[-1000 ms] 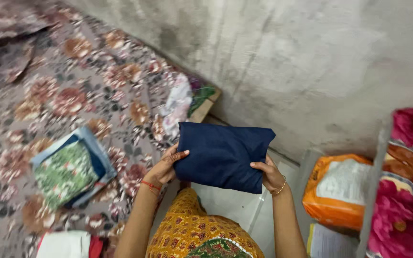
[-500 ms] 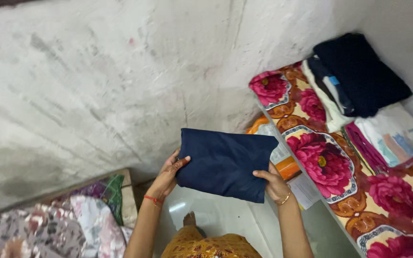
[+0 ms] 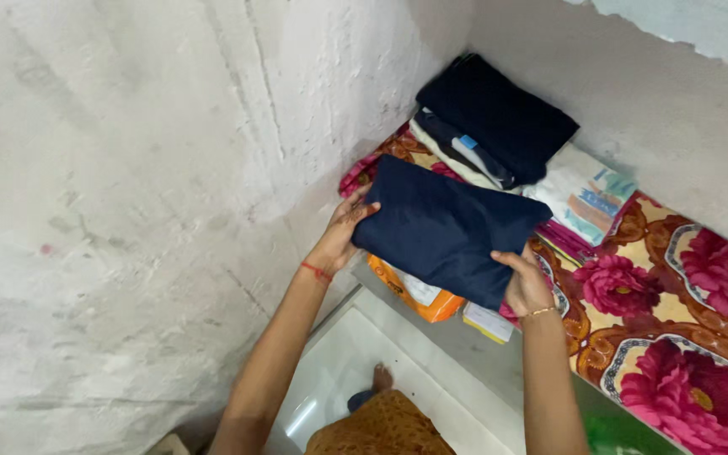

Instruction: The person picks up several folded items of clothing one by one from a bed, including a white shirt, a black garment, a pink cloth, and a blue patterned top, and places them onto a storage shelf.

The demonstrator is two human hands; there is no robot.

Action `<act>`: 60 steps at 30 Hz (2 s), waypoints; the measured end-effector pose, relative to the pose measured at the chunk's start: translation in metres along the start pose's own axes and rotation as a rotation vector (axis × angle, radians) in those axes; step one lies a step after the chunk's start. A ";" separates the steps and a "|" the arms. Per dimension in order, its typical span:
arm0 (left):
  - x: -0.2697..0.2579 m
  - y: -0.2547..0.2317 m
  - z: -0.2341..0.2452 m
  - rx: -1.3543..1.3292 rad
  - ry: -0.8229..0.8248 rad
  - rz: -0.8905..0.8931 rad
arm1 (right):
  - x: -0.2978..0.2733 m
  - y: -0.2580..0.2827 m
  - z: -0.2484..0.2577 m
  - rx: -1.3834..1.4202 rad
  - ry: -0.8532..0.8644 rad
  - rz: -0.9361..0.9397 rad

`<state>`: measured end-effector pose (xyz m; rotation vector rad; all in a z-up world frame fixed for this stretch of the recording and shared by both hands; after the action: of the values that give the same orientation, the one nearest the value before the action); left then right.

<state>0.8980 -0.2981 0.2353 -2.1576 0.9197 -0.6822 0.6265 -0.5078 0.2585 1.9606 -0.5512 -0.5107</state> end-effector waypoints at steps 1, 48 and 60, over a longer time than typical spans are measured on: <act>0.027 0.012 0.002 -0.001 0.023 -0.012 | 0.009 0.010 0.002 0.006 -0.012 0.017; 0.352 0.068 -0.138 2.010 0.562 -0.329 | 0.281 0.096 0.019 -1.637 -0.605 0.316; 0.324 0.079 -0.126 1.993 0.346 -0.483 | 0.259 0.087 0.009 -1.630 -0.642 0.344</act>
<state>0.9786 -0.6359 0.3176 -0.3715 -0.3376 -1.3361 0.8170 -0.6992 0.3036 0.1282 -0.5334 -0.9383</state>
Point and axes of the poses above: each hand's wrist, its own x-axis towards the middle knuckle, its own z-axis out of the back of the hand, y = z × x, the point moved 1 cm from there along x, towards the middle knuckle, and after that the axes turned 8 degrees about -z, right-handed, at the moved point
